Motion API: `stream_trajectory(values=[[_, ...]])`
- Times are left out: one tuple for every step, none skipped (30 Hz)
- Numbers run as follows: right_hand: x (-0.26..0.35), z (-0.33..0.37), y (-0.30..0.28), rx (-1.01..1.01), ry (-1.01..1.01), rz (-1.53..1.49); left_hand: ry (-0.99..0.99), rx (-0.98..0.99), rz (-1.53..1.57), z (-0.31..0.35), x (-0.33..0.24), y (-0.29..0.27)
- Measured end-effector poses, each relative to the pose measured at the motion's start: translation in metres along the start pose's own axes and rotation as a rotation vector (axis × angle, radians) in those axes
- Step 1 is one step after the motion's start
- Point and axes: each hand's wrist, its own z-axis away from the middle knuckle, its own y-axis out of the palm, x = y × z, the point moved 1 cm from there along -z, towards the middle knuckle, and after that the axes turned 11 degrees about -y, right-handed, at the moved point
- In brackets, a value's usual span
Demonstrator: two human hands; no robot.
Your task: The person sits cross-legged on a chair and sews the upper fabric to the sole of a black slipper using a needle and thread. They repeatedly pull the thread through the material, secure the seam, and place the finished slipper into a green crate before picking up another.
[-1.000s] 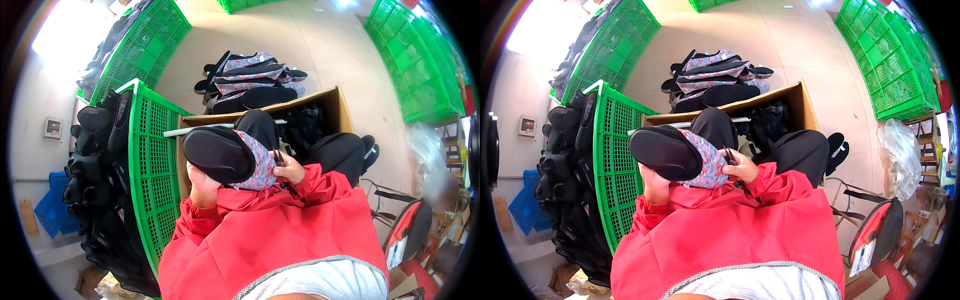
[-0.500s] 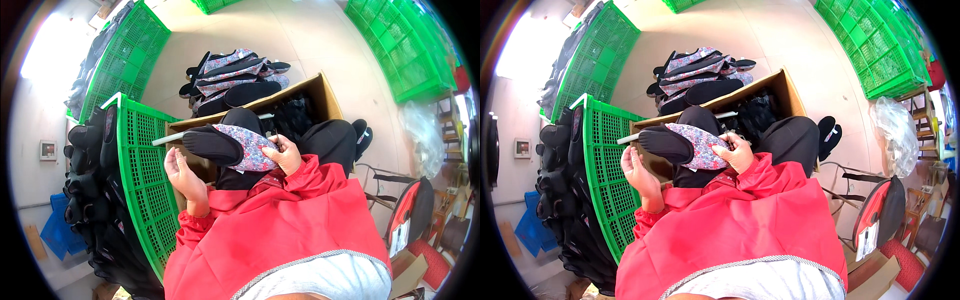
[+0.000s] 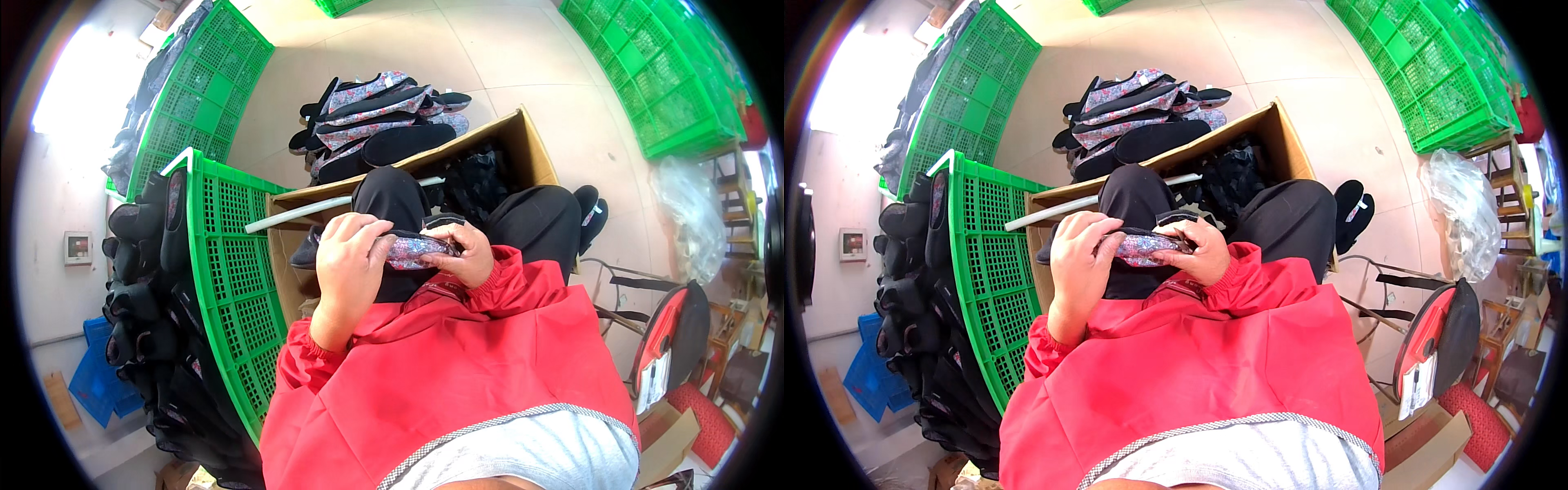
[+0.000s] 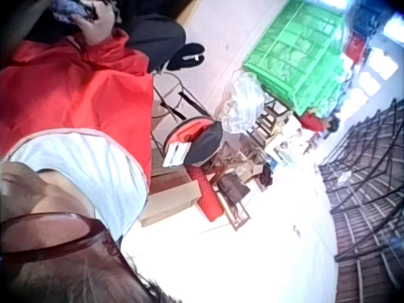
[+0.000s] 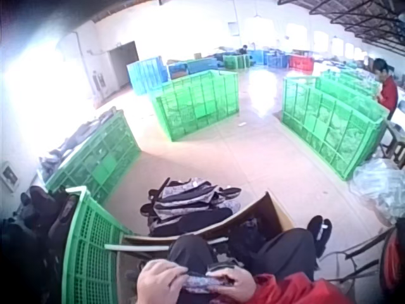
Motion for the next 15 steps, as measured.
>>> stream_trajectory(values=[[-0.001,0.0,0.0,0.009,-0.012,0.002,-0.026,0.068,0.009,-0.002,-0.002,-0.001],[-0.002,0.0,0.0,0.018,-0.025,0.004,-0.052,0.137,0.018,-0.004,-0.005,-0.003],[-0.001,-0.002,0.0,0.025,-0.043,-0.003,-0.077,0.207,0.031,-0.006,-0.007,-0.004],[0.0,-0.003,0.0,0.033,-0.061,-0.01,-0.06,0.241,0.007,-0.009,-0.011,-0.006],[0.001,-0.004,0.0,0.04,-0.08,-0.017,-0.024,0.294,0.017,-0.013,-0.01,-0.005],[-0.002,-0.003,-0.001,0.058,-0.086,0.006,0.012,0.346,0.029,-0.017,-0.007,-0.005],[-0.007,0.0,-0.002,0.077,-0.092,0.029,0.049,0.399,0.04,-0.021,-0.006,-0.003],[-0.012,0.003,-0.003,0.096,-0.098,0.051,0.038,0.447,0.088,-0.022,-0.002,0.002],[-0.014,0.004,-0.002,0.092,-0.087,0.058,0.066,0.459,0.075,-0.024,-0.002,0.003],[-0.015,0.005,-0.002,0.089,-0.077,0.064,0.093,0.471,0.061,-0.025,-0.003,0.005],[-0.017,0.007,-0.002,0.087,-0.067,0.07,0.12,0.482,0.046,-0.025,-0.004,0.006],[-0.015,0.005,-0.001,0.086,-0.053,0.054,0.117,0.435,0.062,-0.024,-0.004,0.008],[-0.012,0.004,-0.002,0.085,-0.039,0.038,0.112,0.387,0.077,-0.021,-0.004,0.012],[-0.009,0.002,-0.001,0.086,-0.026,0.02,0.107,0.339,0.092,-0.019,-0.003,0.015],[-0.007,0.001,-0.002,0.096,-0.01,0.001,0.082,0.311,0.127,-0.018,-0.001,0.019]])
